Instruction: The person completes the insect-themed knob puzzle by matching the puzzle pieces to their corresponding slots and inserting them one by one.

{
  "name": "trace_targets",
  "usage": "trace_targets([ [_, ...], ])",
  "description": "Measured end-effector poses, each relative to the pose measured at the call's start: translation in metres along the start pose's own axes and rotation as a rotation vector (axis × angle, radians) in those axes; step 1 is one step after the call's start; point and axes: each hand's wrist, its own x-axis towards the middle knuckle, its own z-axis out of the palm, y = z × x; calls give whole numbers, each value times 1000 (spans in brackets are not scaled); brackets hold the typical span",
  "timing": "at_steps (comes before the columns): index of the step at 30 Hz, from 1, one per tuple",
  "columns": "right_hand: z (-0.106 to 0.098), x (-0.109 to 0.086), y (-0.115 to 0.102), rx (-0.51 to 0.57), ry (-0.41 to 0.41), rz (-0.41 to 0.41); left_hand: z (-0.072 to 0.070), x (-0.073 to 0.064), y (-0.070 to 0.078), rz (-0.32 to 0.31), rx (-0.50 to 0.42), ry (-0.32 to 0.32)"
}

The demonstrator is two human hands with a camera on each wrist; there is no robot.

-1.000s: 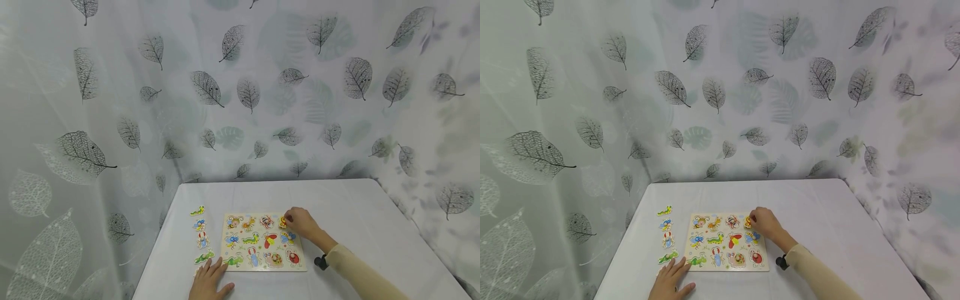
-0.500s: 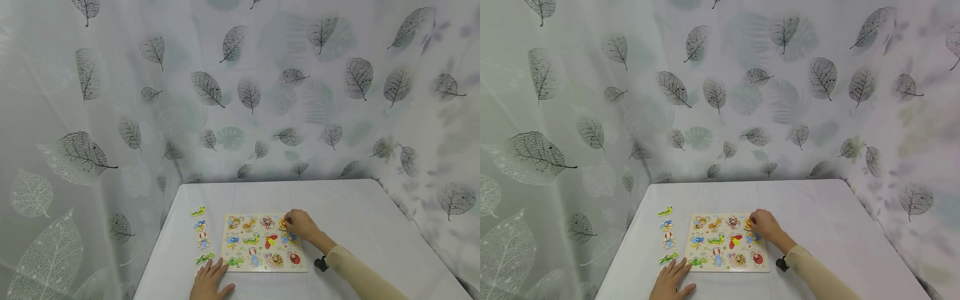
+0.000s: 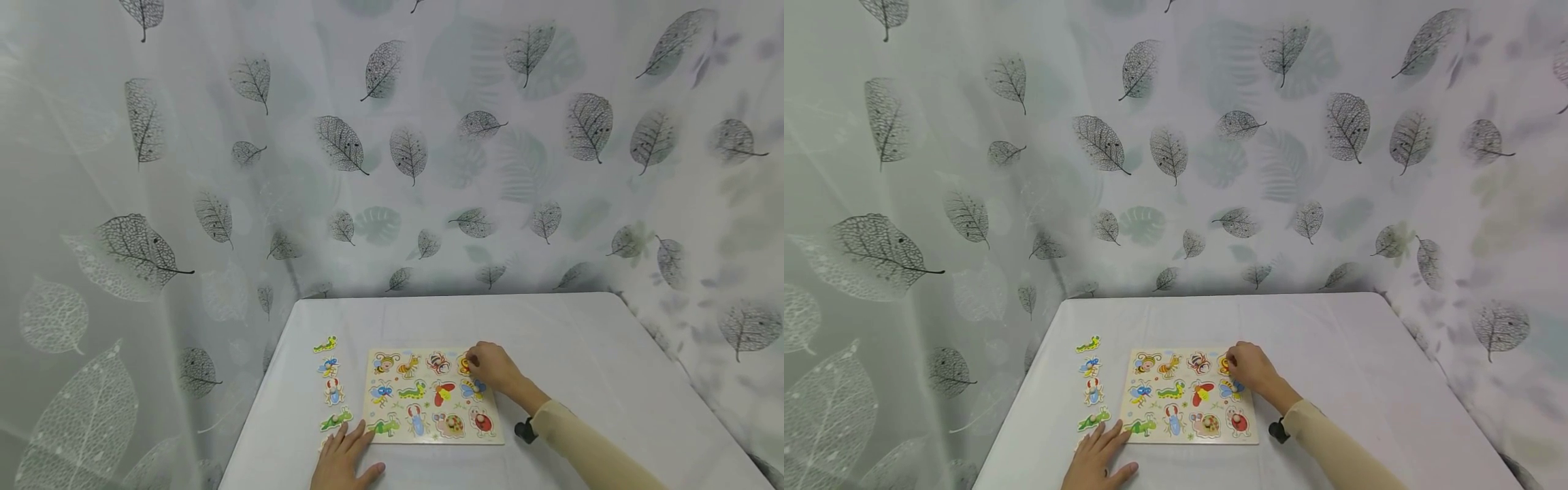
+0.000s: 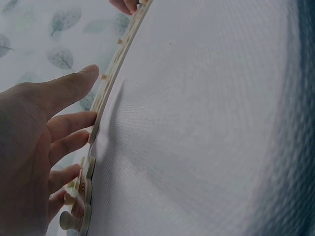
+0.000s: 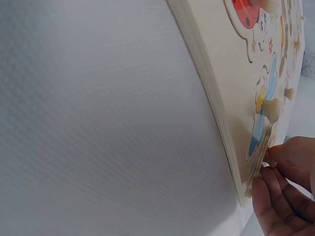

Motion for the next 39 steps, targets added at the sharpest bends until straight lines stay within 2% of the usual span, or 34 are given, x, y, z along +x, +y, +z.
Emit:
trace_targets([
  [8,1,1,2,4,-5,8,-1,0,2,-15,-1,-17],
  [39,5,7,5,-35,-8,-42,-5,-2,5,-16,-19,-3],
])
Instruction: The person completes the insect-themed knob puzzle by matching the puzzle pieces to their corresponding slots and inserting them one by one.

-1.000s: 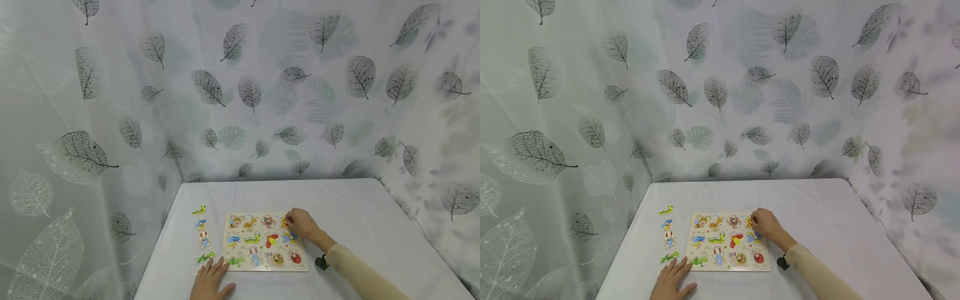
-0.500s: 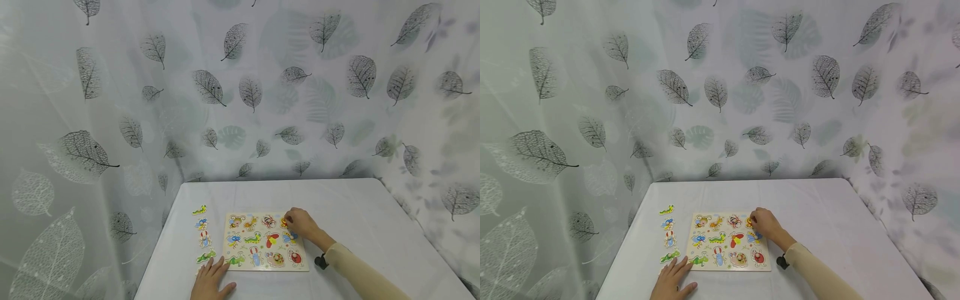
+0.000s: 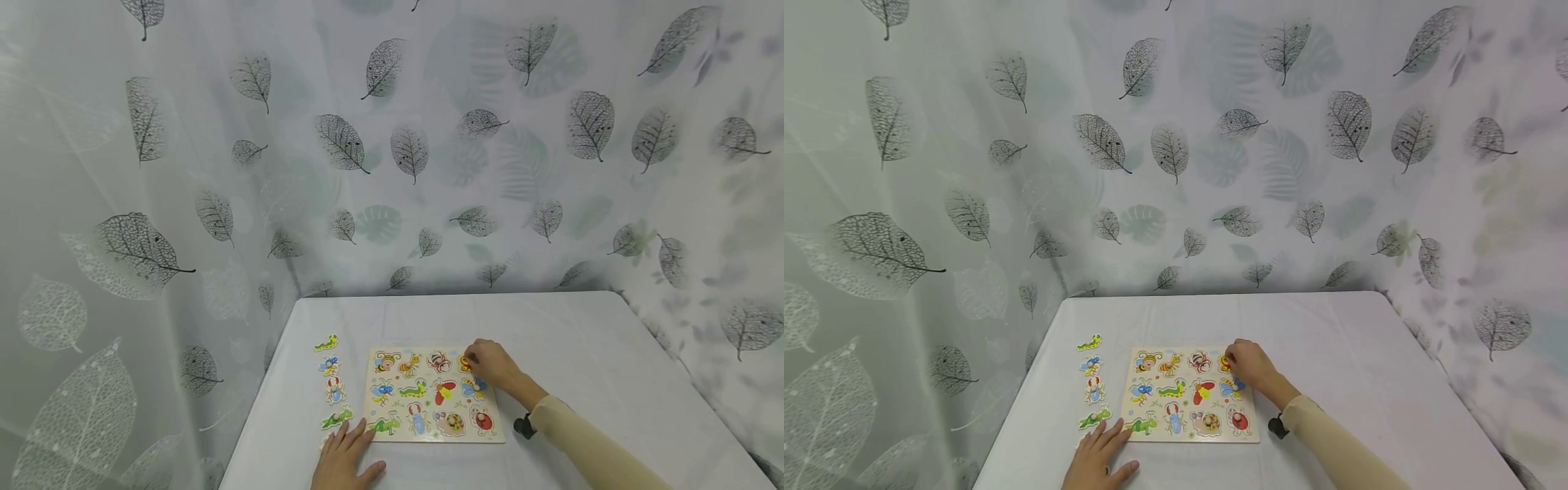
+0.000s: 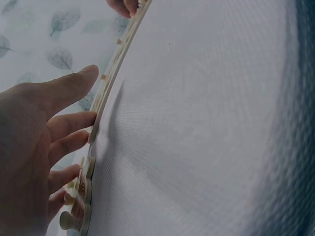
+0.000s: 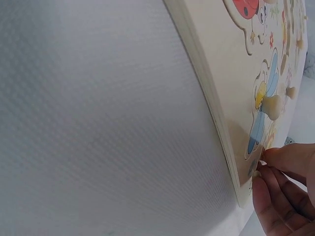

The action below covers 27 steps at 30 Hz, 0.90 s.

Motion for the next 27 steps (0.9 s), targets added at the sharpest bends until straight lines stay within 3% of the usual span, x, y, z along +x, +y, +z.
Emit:
trace_targets([
  [17,1,-2,-2,-20,-18,18,1,-2,1,-1,14,2],
  [27,1,-2,-2,-18,4,31,-10,1,7,7,0,5],
])
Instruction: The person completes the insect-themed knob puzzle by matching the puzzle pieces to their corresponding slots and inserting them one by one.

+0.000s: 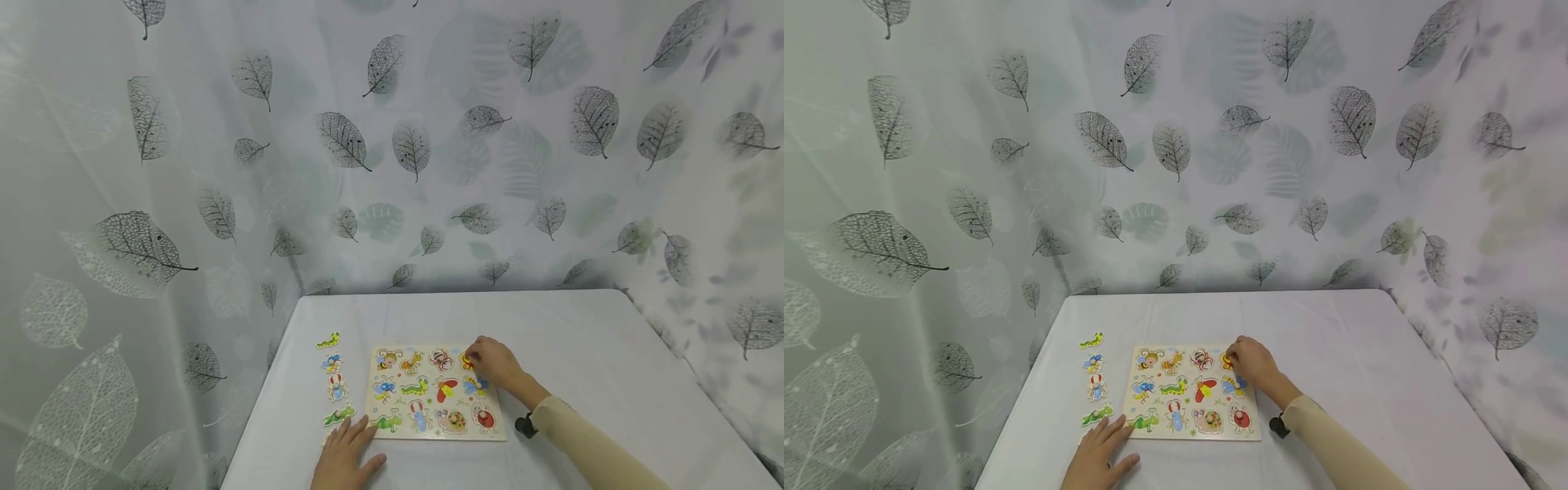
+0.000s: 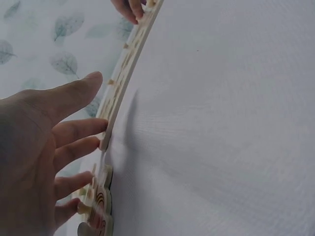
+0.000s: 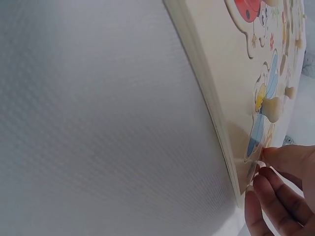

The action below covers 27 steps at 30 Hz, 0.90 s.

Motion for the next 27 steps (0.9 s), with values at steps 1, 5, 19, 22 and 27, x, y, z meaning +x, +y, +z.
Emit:
trace_targets([
  [1,-1,0,0,-1,-3,3,-1,0,1,7,-4,7],
  [5,-1,1,0,-6,-9,14,-5,1,1,-29,-51,40],
  [19,1,-5,2,32,21,49,-36,-16,-37,-228,-64,187],
  [22,1,-5,3,41,31,48,-38,-23,-46,-226,-150,89],
  [27,2,-6,3,49,25,42,-36,-33,-57,-151,-299,-53],
])
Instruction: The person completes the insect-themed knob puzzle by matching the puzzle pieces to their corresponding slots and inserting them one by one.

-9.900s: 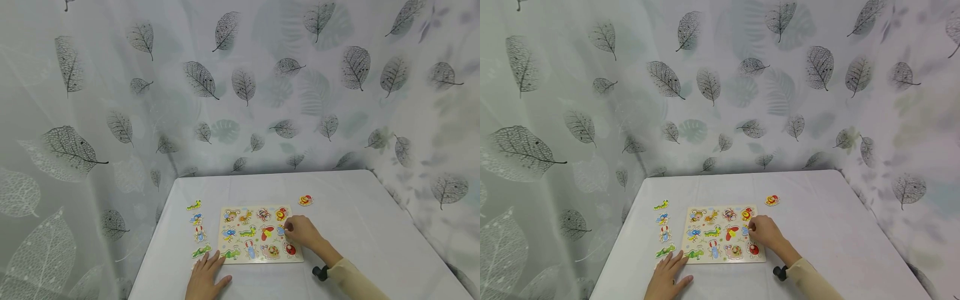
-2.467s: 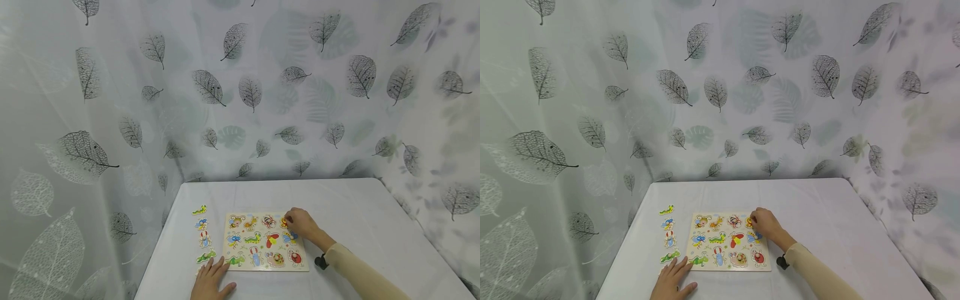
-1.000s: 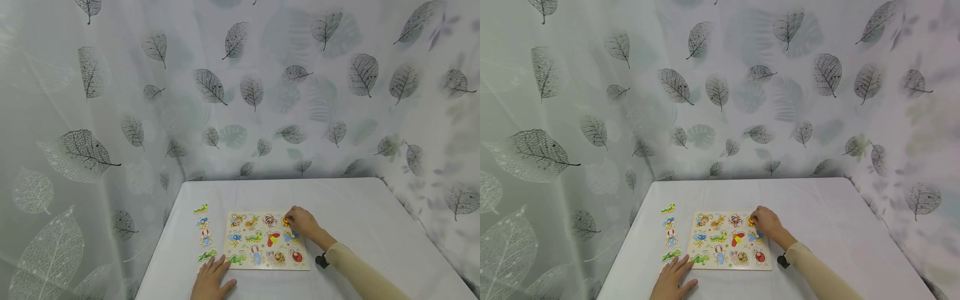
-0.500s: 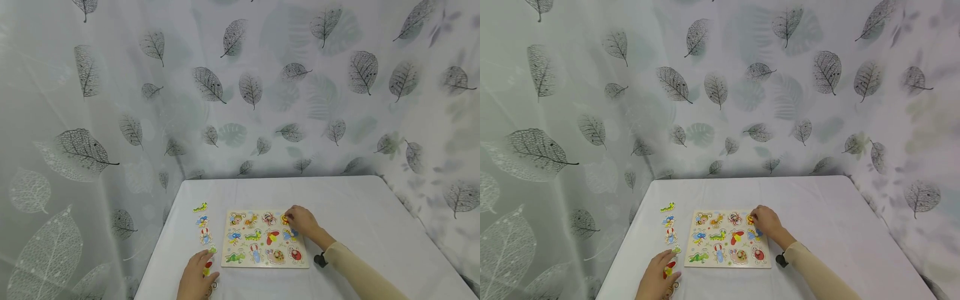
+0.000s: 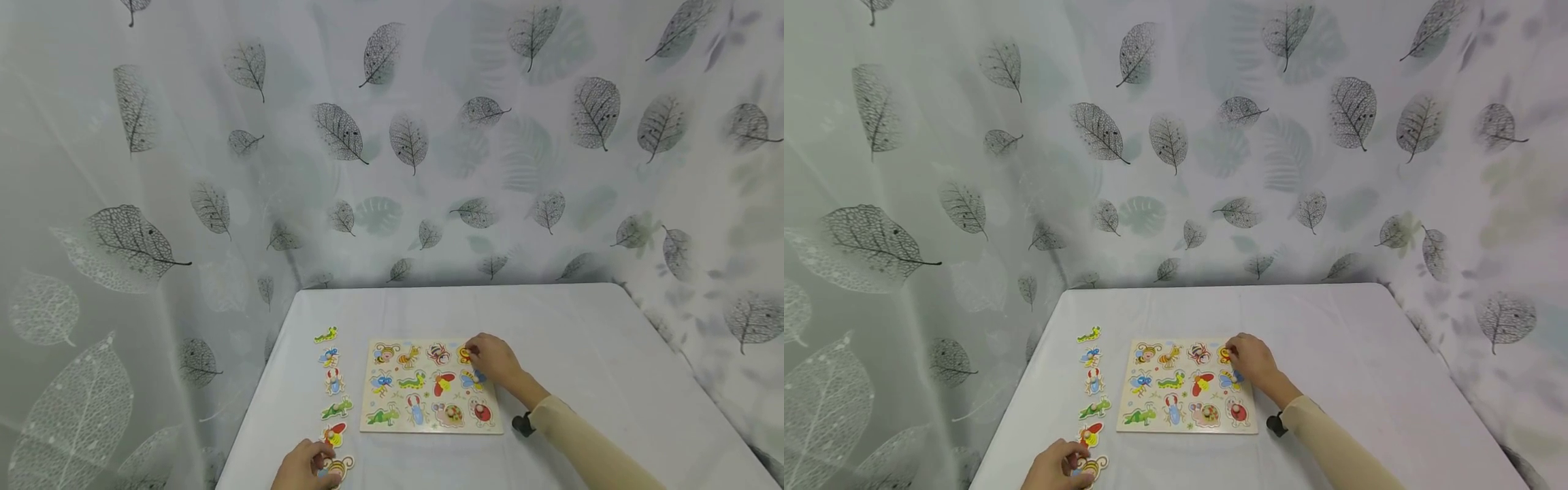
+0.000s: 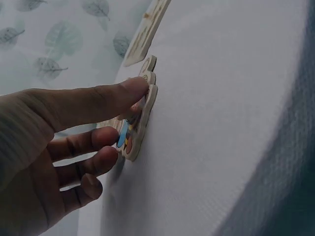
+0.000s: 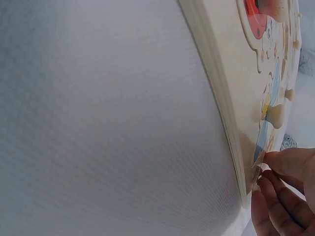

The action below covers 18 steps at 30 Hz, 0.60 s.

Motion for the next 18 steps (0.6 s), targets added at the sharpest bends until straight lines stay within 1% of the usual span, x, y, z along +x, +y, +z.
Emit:
trace_targets([
  [2,-1,0,0,1,4,-4,0,-3,-2,11,-24,-18],
  [5,-1,0,0,-6,11,-10,2,-5,-1,13,-41,-6],
  [10,-2,-1,-1,-8,1,-4,5,-7,4,-25,-58,0],
  [14,-2,-1,-2,-5,-3,-4,6,-9,8,-69,-37,-3],
  [18,-2,-1,-3,-11,2,-12,6,-10,11,-93,-25,-2],
])
